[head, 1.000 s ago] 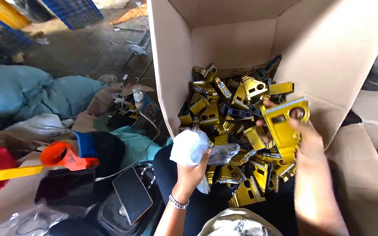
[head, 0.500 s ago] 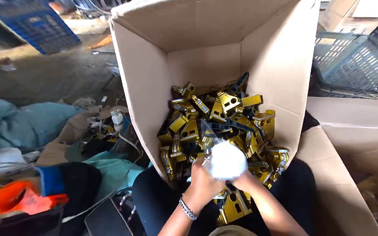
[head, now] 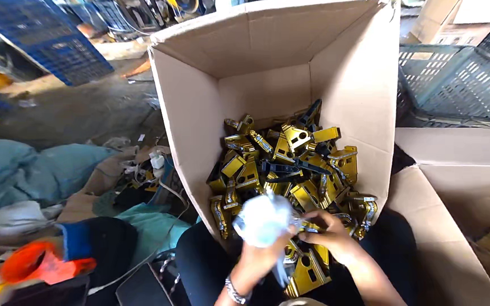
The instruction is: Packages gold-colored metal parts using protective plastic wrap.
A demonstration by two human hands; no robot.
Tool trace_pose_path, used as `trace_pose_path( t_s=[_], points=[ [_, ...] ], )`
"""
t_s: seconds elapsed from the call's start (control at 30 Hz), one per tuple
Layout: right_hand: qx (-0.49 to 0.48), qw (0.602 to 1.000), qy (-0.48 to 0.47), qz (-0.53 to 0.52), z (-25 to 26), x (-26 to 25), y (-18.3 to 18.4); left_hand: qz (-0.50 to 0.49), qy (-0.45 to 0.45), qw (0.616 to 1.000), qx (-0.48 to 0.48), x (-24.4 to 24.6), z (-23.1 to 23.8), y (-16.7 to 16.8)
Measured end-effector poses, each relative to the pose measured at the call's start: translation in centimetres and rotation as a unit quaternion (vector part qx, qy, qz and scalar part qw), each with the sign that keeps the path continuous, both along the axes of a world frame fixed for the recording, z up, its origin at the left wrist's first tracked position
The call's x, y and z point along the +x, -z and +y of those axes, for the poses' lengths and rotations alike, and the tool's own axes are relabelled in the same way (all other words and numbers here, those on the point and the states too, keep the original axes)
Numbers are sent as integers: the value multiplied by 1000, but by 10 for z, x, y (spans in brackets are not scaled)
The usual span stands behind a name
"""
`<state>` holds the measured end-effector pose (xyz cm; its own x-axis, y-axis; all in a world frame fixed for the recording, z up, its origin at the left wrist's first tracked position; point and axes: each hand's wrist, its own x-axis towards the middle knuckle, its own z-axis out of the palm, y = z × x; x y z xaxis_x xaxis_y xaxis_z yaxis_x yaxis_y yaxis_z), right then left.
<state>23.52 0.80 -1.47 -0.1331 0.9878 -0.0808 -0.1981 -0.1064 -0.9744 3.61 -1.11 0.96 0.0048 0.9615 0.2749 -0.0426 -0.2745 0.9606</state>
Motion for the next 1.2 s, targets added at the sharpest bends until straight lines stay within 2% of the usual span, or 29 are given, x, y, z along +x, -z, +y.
trace_pose_path(
  t_s=[0.03,0.07,0.13,0.2,0.23,0.3,0.37,0.43,0.53,0.63,0.8,0.87,0.97,1.1,1.2],
  points=[
    [13,999,23,-28,-4,14,2,-61,-21,996,-62,-9,-1,-3],
    [41,998,42,-7,-7,32,2,-101,-37,988,-107,-20,-1,-7],
    [107,976,69,175,-15,69,-4,-140,-52,971,-187,-37,0,-13],
    [185,940,43,283,2,80,-22,-119,-66,965,-225,-34,3,-14],
    [144,958,42,243,12,73,-30,-76,-69,970,-219,-26,4,-10],
    [26,994,-66,81,22,40,-31,2,-62,984,-169,-2,11,4],
    [-1,992,-110,-61,26,-2,-32,-2,-36,992,-121,20,18,12],
    [-1,997,-55,-62,26,-18,-29,-51,11,988,-146,25,21,2],
    [-45,998,-33,-20,19,-20,-25,-76,92,959,-257,13,21,-16],
    [-10,991,-62,-119,18,-15,-20,-8,81,940,-331,-3,20,-12],
    [23,960,-87,-266,19,-18,-21,25,89,935,-344,-8,12,-11],
    [23,959,-86,-268,20,-17,-18,21,87,935,-343,-9,14,-11],
    [-11,976,-110,-189,24,-7,-24,26,77,939,-334,-14,14,-10],
    [-26,972,-114,-203,32,-10,-31,21,72,941,-331,-10,13,-11],
    [-36,982,-153,-105,30,-7,-26,-7,71,949,-308,-9,12,-11]
  ],
)
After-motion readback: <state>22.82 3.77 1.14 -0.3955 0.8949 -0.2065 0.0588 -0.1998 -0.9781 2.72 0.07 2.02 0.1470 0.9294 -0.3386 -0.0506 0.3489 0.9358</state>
